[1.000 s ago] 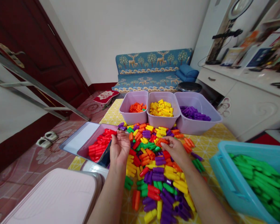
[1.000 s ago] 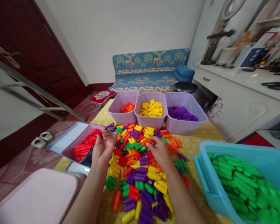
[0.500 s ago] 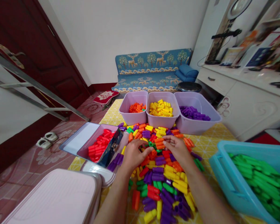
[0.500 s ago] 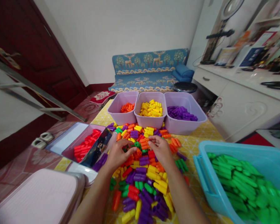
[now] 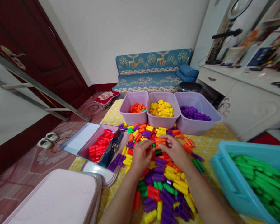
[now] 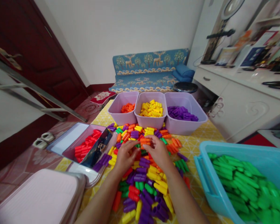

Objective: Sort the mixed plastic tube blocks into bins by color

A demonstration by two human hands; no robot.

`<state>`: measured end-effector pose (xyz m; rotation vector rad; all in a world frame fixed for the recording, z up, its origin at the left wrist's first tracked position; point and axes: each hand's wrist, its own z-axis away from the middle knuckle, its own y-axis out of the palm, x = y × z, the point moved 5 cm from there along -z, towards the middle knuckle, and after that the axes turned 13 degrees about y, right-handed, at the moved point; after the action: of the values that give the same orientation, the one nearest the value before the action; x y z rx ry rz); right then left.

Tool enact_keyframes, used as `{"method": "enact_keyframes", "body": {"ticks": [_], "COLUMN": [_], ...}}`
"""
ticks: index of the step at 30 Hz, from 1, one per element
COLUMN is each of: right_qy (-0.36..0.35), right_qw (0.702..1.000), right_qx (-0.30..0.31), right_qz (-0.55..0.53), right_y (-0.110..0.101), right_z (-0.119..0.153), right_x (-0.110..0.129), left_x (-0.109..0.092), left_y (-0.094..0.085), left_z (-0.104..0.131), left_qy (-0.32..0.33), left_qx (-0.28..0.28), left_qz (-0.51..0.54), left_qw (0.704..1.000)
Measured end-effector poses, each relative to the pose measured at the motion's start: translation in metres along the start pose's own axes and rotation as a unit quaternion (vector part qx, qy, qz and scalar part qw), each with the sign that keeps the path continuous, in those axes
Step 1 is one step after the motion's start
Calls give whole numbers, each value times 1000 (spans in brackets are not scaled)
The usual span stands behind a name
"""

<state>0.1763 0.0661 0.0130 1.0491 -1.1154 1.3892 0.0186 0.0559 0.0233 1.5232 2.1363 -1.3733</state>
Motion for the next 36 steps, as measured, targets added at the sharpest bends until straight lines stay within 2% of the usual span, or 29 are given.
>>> {"method": "enact_keyframes", "body": {"ticks": [3,8,11,13,16,21,23,25,27,29,33,36], "right_qy": [6,-2,-5,-10,-6,-5,-7,-7,-8,-8,-9,-17], "right_qw": [1000,1000,999,1000,1000,1000,1000,1000,1000,1000,1000,998], "right_qx": [-4,18,13,-5,-23,-19,-19,-19,-18,-18,-29,-48], "right_qz": [-18,-20,-33,-19,-5,-6,-4,-1,2,4,9,24], "right_y": [0,8,9,6,2,1,1,1,1,1,-1,-3], "right_z": [1,2,1,-1,-3,-5,-5,-5,-5,-5,-5,-3], "right_x": [1,2,1,0,-4,-9,-10,-11,-11,-12,-10,-7], "left_x": [-3,1,8,17,29,37,37,33,29,27,30,33], "left_y": [-6,-7,-7,-7,-10,-24,-35,-47,-53,-54,-42,-27], "left_z": [-1,0,2,2,-4,-39,-58,-79,-95,-100,-76,-47], "left_qy": [6,-27,-70,-132,-210,-245,-239,-206,-182,-179,-159,-117], "left_qx": [-52,-78,-128,-181,-263,-317,-336,-334,-299,-256,-189,-126], "left_qz": [65,116,159,227,336,492,510,511,510,496,398,240], "left_qw": [996,990,976,948,880,773,754,765,786,810,883,955]}}
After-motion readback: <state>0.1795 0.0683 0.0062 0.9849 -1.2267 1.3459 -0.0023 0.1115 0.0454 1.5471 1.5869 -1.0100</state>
